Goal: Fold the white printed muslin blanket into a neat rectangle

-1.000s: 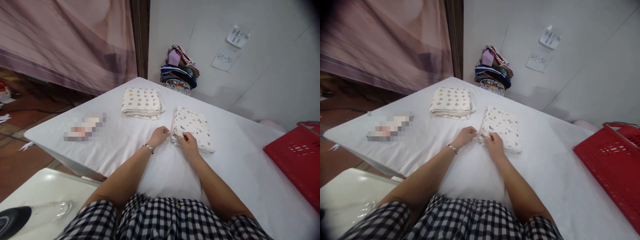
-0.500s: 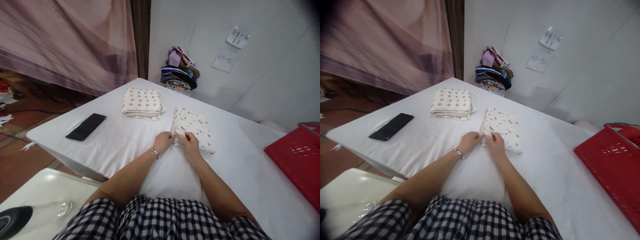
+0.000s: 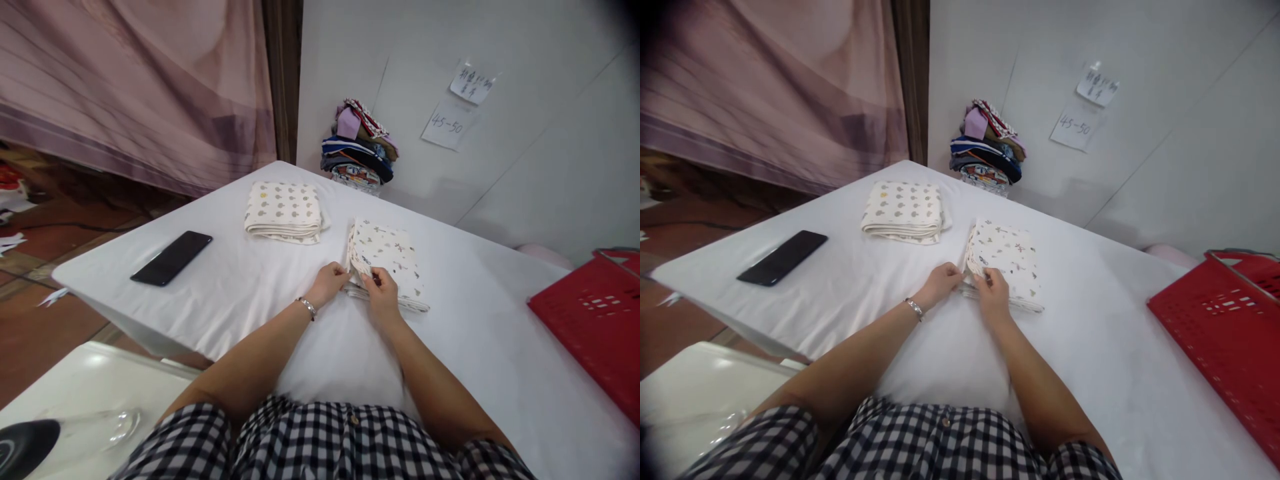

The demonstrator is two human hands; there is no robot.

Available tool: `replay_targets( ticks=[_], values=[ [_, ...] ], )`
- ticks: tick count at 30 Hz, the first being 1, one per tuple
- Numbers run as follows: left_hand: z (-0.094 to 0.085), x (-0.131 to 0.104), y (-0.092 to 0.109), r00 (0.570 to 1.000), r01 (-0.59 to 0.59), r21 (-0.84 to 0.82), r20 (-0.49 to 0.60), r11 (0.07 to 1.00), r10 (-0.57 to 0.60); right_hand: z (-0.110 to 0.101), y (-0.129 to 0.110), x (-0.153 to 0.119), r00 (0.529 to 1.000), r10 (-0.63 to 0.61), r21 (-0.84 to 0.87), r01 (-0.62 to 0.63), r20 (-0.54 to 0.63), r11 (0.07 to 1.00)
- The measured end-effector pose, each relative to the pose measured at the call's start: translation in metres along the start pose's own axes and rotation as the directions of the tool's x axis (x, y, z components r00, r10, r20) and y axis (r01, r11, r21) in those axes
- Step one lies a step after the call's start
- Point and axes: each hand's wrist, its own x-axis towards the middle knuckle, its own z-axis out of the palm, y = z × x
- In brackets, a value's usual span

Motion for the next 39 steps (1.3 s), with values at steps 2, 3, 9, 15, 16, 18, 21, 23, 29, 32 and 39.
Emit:
replay_targets(
  ticks=[2,3,9,15,16,18,21,23,29,32,39],
  values=[
    [0.001,0.000,0.000,1.000,-0.019,-0.045,-0.001,0.999,0.019,0.000,0.000,0.000,1.000,-0.013,-0.006,0.013,-0.021,1.000],
    [0.001,0.001,-0.001,0.999,-0.036,-0.070,0.004,0.997,0.037,-0.001,0.000,0.000,0.999,-0.023,-0.013,0.023,-0.028,1.000],
    [0.007,0.004,-0.008,0.990,-0.140,-0.191,0.000,0.971,0.143,0.000,-0.001,-0.002,0.986,-0.165,-0.141,0.161,-0.017,0.977],
    [0.008,0.001,-0.007,0.990,-0.137,-0.253,0.002,0.958,0.142,0.002,0.001,-0.003,0.956,-0.271,-0.292,0.292,0.112,0.911],
    [0.008,0.001,-0.008,0.989,-0.142,-0.258,0.004,0.956,0.148,0.002,0.000,-0.003,0.960,-0.261,-0.286,0.281,0.106,0.916],
    [0.009,0.003,-0.010,0.985,-0.167,-0.246,0.000,0.955,0.173,0.000,-0.001,-0.002,0.969,-0.236,-0.270,0.246,0.069,0.931],
    [0.010,0.005,-0.014,0.978,-0.206,-0.238,-0.005,0.949,0.211,0.000,-0.002,-0.002,0.967,-0.251,-0.304,0.255,0.051,0.918],
    [0.009,0.005,-0.014,0.979,-0.199,-0.264,-0.002,0.944,0.206,0.002,-0.001,-0.004,0.951,-0.288,-0.357,0.308,0.109,0.882],
    [0.006,0.000,-0.006,0.984,-0.160,-0.302,0.027,0.940,0.177,0.007,0.002,-0.009,0.927,-0.338,-0.414,0.376,0.165,0.829],
    [0.005,-0.001,-0.006,0.971,-0.215,-0.273,0.045,0.938,0.236,0.007,0.003,-0.007,0.938,-0.318,-0.409,0.347,0.139,0.844],
    [-0.008,0.002,-0.009,0.936,-0.268,0.440,-0.092,0.857,0.340,-0.004,0.007,0.008,1.000,0.025,-0.073,-0.024,0.013,0.997]
  ],
)
